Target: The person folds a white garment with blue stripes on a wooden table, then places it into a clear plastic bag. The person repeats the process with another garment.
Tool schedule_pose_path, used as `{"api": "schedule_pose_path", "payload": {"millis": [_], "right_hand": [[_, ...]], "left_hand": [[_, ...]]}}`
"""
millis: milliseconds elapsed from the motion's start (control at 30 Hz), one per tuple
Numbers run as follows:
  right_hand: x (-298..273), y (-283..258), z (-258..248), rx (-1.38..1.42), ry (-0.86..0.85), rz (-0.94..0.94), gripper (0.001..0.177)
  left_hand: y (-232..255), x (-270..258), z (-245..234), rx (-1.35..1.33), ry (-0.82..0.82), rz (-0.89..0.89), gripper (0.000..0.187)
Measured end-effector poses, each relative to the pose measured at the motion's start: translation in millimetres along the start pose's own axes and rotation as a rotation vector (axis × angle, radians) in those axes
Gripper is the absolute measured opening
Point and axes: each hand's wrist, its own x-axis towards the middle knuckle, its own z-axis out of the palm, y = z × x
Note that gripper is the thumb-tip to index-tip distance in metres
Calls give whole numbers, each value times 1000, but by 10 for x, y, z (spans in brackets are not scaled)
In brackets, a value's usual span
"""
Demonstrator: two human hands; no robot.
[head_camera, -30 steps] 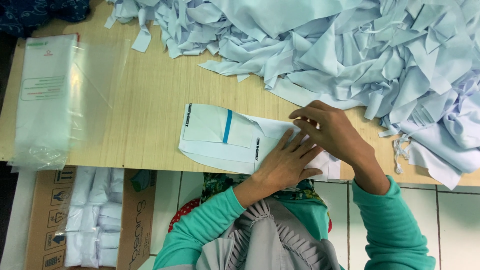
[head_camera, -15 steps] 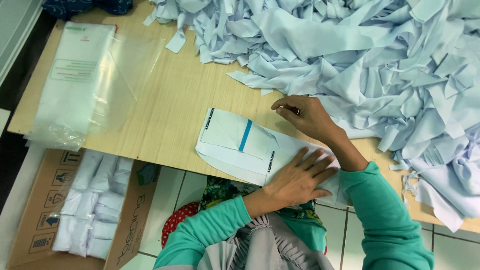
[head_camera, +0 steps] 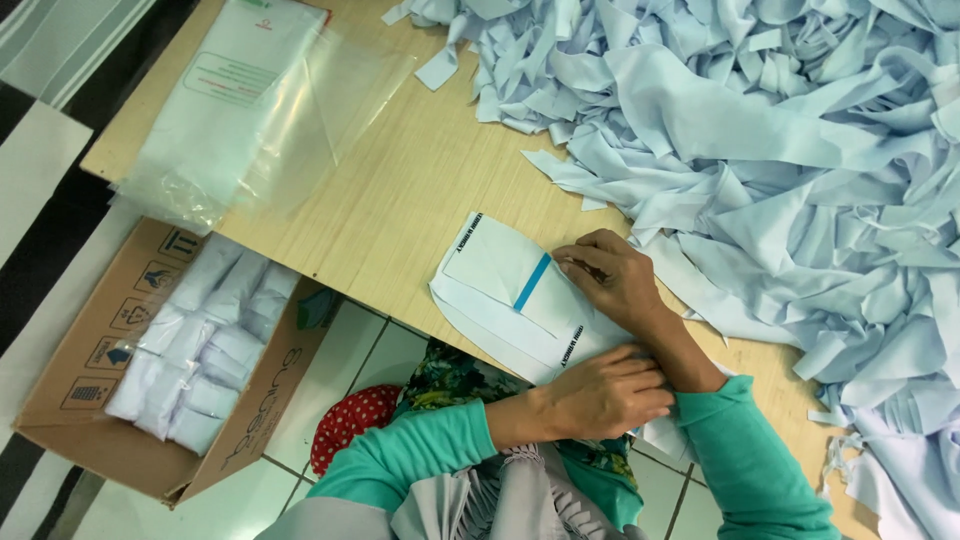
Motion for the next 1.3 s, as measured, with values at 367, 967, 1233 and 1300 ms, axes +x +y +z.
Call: {"api": "schedule_pose_path", "payload": {"millis": [367, 967, 1233, 1300], "right_hand": [[14, -143, 44, -310, -31, -253, 22], [-21, -202, 26, -607, -198, -270, 48], [-48, -76, 60, -596, -208, -305, 52], [-48, -63, 56, -586, -217, -299, 53]], "left_hand": [[-617, -434, -1849, 600, 107, -983, 45], [-747, -328, -1877, 224, 211, -1053, 31], [-962, -64, -1960, 77, 141, -1218, 65], [-1163, -102, -1900, 130, -10, -1200, 51]]}}
